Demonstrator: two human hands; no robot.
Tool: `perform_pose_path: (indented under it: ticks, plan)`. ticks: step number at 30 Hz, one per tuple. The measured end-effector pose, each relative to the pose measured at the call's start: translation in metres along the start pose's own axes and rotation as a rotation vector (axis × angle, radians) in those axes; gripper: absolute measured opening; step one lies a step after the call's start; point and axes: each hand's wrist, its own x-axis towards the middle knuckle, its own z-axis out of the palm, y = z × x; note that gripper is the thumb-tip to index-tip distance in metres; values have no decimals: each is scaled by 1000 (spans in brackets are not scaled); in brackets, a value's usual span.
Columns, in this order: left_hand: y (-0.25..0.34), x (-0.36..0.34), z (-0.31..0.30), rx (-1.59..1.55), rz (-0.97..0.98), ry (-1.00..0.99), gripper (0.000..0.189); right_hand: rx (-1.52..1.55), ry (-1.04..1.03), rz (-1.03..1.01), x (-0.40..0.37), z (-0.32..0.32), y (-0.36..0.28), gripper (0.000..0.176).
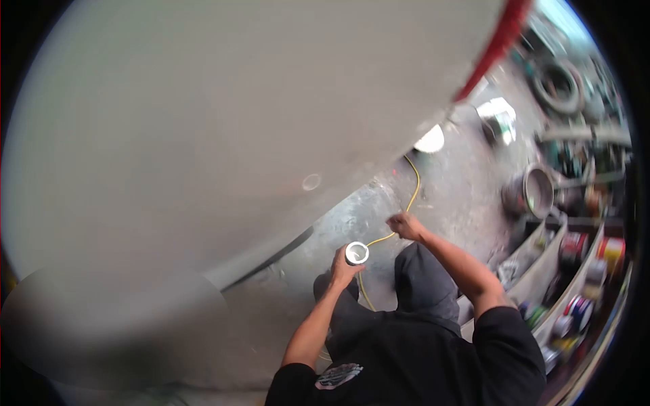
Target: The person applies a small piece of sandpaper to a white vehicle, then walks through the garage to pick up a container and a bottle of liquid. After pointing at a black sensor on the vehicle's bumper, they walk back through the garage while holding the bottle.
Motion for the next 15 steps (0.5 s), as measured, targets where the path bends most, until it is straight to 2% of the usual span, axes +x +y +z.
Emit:
perform_pose_path:
  ticks: [1, 2, 3, 4, 5, 6, 9, 12, 15]
  plan:
    - [-11, 49, -2, -21, 29, 48, 86, 11, 25, -100, 50, -1, 10, 21]
    - [-25, 80, 7, -56, 28, 84, 82, 60, 47, -71, 77, -1, 14, 19]
    - [-29, 155, 9, -91, 93, 114, 79, 88, 97, -95, 140, -31, 7, 17]
    - [-32, 215, 42, -136, 119, 107, 78, 33, 147, -146, 185, -61, 42, 16]
    - [-48, 245, 70, -163, 82, 104, 77, 9, 147, -175, 219, -63, 87, 15]
    - [-68, 281, 97, -165, 61, 109, 77, 183, 115, -65, 256, -67, 129, 11]
    - [-144, 360, 178, -191, 120, 184, 78, 271, 174, -121, 310, -60, 217, 11]
    - [-189, 428, 205, -144, 163, 306, 81, 242, 65, -174, 377, -47, 257, 13]
    - [-244, 468, 240, -179, 188, 408, 84, 242, -18, -177, 398, -43, 273, 14]
